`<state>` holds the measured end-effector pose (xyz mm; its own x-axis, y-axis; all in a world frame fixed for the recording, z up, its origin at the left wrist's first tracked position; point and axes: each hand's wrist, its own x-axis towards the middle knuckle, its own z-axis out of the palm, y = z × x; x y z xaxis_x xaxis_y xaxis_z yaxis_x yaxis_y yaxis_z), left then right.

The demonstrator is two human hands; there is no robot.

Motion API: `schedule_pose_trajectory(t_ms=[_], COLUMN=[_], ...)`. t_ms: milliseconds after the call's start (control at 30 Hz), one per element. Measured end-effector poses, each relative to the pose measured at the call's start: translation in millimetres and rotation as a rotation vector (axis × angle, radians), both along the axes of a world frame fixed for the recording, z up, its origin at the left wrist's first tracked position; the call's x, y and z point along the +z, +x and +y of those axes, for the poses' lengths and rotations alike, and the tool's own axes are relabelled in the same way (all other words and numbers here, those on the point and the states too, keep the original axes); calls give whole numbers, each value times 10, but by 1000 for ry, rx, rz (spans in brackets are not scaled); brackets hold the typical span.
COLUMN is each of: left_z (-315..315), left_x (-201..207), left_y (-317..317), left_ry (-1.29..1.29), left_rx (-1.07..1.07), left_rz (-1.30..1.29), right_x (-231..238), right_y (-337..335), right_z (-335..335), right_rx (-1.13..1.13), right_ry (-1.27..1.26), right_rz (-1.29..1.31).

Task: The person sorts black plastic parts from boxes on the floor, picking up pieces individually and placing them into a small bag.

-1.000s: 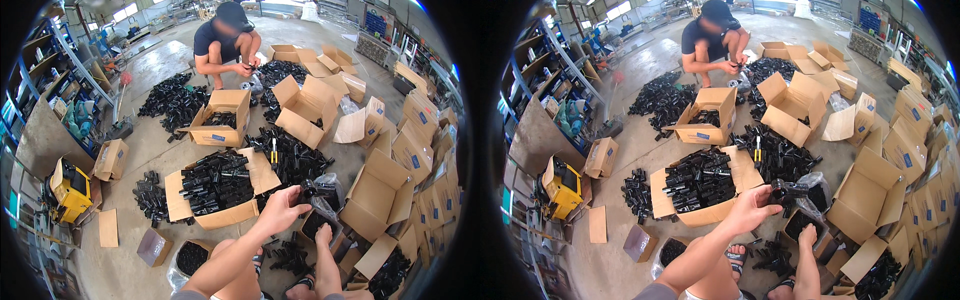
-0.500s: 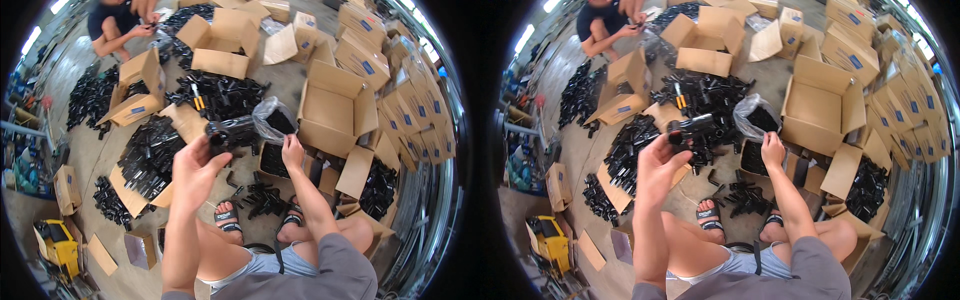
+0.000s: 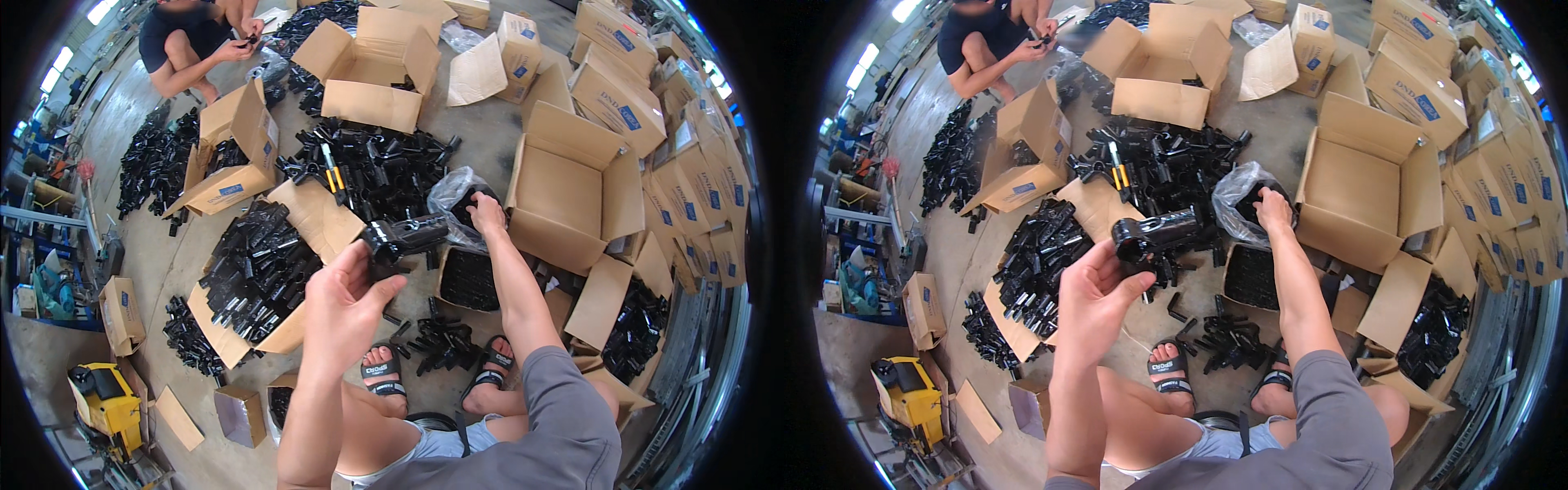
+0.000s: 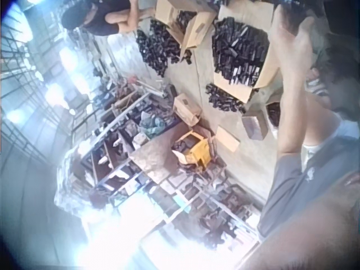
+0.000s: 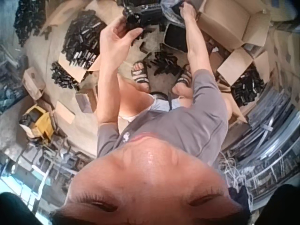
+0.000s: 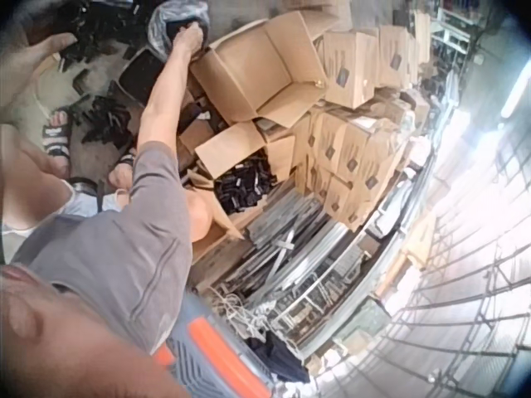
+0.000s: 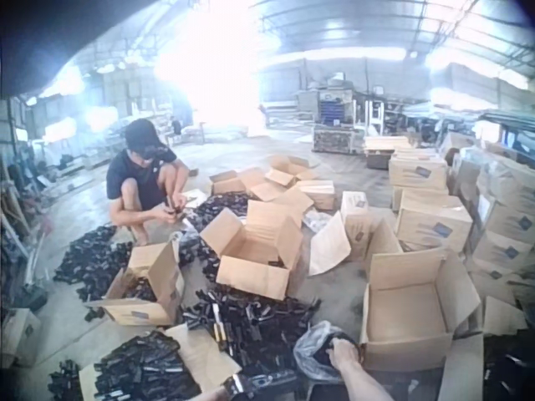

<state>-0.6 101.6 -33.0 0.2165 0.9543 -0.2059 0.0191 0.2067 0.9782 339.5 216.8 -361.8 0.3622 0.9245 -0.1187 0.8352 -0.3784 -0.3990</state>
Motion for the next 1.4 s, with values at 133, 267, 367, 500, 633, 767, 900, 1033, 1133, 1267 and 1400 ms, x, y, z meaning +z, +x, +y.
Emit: schedule_pose_trajectory(t_ms=[133, 267, 367, 500, 633, 767, 900, 1033, 1133, 1267, 1400], left_z=[90, 73, 95, -1, -20, -67, -209, -307, -351, -425, -491], left_x=[-70, -22, 47, 106, -20, -104, 37, 80, 76, 90, 216], left_y=[112, 25, 78, -93, -65, -134, -144, -203, -247, -279, -337], left_ry=[-31, -11, -7, 36, 93, 162, 142, 236, 272, 318, 345], left_rx=[-33, -22, -81, 8, 1, -30, -66, -33, -43, -12, -10], left_rz=[-62, -35, -37, -6, -21, 18, -17, 73, 92, 183, 280], right_x=[-380, -447, -606, 192, 1303, 2414, 3278, 3662, 3591, 3626, 3688], right_y=[193, 88, 529, 37, -426, -1114, -1412, -1630, -1674, -1739, -1751], right_z=[93, 134, -84, -454, -1142, -1405, -1518, -1544, -1491, -1524, -1563], right_rx=[-17, -120, -376, -686, -477, -190, 127, 402, 438, 481, 533], right_ry=[61, 122, 296, 254, 393, 544, 828, 785, 800, 820, 807], right_rz=[-102, 23, 63, 1442, 1942, 1365, 1066, 689, 574, 397, 328])
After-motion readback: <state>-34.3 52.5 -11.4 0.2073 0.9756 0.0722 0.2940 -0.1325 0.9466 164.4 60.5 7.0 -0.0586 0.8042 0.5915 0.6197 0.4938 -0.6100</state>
